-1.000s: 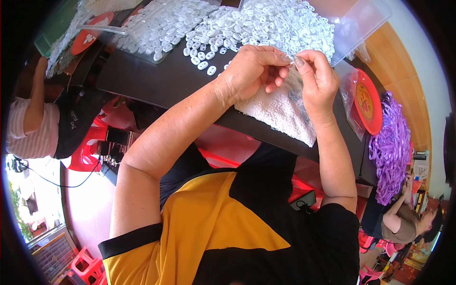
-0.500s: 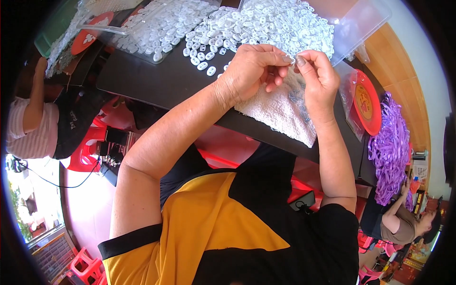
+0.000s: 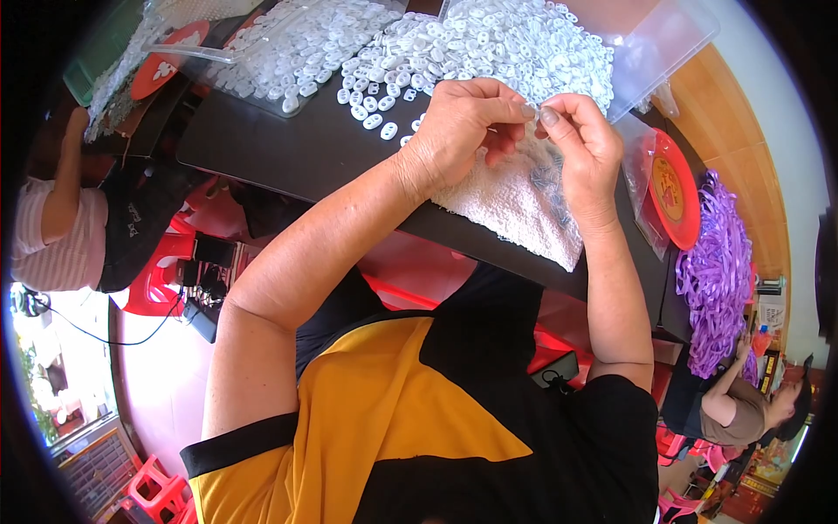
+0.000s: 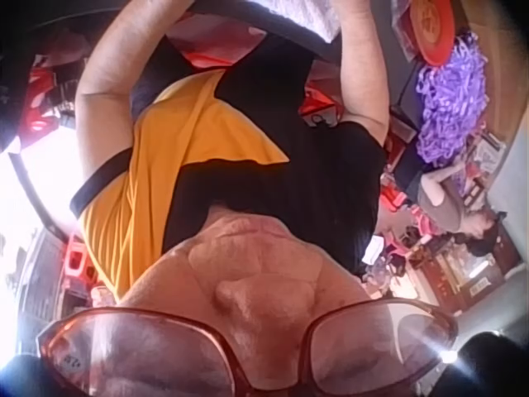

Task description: Picking up and sorting or inspecting small white plastic rings at a workspace.

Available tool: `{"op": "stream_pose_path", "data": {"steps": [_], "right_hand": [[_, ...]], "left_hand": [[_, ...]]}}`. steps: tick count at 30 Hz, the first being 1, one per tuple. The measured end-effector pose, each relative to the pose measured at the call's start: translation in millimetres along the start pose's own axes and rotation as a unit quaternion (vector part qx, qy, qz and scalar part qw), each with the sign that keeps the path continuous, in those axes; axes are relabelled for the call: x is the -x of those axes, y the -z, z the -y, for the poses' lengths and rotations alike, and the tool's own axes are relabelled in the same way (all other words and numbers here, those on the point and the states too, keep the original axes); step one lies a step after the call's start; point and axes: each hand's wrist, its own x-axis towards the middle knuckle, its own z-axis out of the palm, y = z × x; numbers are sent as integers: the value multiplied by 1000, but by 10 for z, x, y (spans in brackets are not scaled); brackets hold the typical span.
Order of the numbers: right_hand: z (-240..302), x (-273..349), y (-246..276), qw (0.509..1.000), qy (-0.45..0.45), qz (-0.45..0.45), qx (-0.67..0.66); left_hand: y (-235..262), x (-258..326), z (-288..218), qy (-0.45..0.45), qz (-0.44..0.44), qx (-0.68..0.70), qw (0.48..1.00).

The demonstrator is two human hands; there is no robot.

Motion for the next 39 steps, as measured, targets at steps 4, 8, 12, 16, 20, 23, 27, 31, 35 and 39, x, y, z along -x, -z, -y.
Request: {"op": "stream_pose_path", "data": {"steps": [4,8,12,16,20,23,27,31,35,39], "right_hand": [[10,0,6,1000,-6,10,-12],[17,-2,5,1000,-10,7,-26],[11,2,6,1000,-8,6,-25],[10,0,10,1000,-11,5,-16],[10,-2,18,1000,-13,2,-14],[3,-2,14,1000,-13,2,-14],[10,-6,14,1000,-13,4,-11],[-8,1,-13,999,-20,6,-27],[4,3,-6,1000,-15,8,-16],[-1,23,-30,999,-44,15,-26]], "left_hand": [[-3,-6,5,-2,0,-5,1000],[-10,-4,14,-8,-5,-21,1000],[-24,9,11,-19,-16,-51,998],[-42,20,12,-36,-35,-87,995],[-64,41,-10,-39,-42,-105,993],[-64,42,-7,-46,-42,-118,991],[-60,38,-2,-45,-49,-124,990],[-63,39,-4,-44,-53,-135,988],[-77,41,-2,-43,-55,-138,988],[-61,41,37,-44,-56,-136,988]]}}
